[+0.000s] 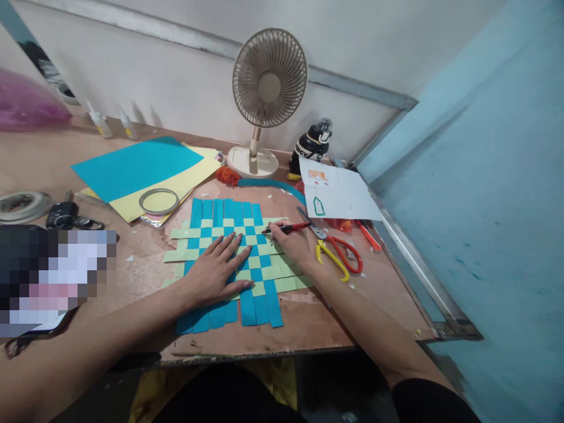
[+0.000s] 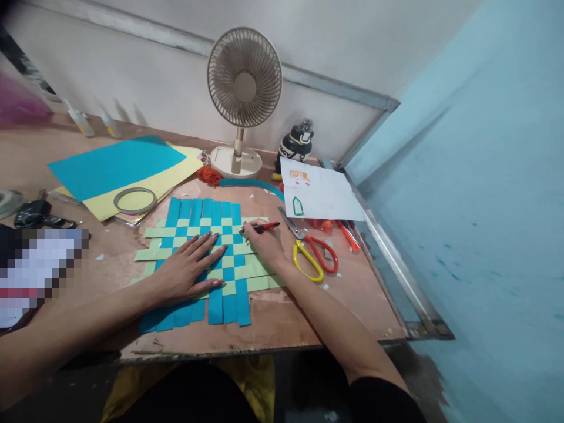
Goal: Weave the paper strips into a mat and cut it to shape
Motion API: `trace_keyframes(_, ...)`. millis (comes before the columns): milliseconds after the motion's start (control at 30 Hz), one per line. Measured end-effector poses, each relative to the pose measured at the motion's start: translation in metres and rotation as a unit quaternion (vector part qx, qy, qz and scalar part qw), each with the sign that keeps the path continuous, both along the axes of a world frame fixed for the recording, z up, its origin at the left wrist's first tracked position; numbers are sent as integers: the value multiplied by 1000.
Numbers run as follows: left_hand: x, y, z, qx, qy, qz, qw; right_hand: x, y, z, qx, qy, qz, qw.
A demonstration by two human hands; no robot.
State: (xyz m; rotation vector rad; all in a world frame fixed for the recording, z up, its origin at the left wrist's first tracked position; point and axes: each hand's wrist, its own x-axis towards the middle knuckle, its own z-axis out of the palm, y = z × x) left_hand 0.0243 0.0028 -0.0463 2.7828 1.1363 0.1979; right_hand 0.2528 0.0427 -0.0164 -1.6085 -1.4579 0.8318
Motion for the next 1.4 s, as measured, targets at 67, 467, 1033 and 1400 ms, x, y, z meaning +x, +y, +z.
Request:
trace_keyframes(67, 0, 0, 1, -2, 1, -1, 1000, 0, -2, 0, -1, 0, -1, 1000)
trace_keyframes(467, 0, 1, -2, -3, -6, -1, 1000, 11, -14, -2, 12, 27, -2, 1000)
trace_keyframes(1033, 0, 2, -2, -3, -1, 3, 1000, 10, -19, -4, -10, 80, 16, 997)
trace_keyframes(1400, 0, 1, 1, -11, 6, 2, 1000, 8, -20, -4, 12, 48, 30, 998)
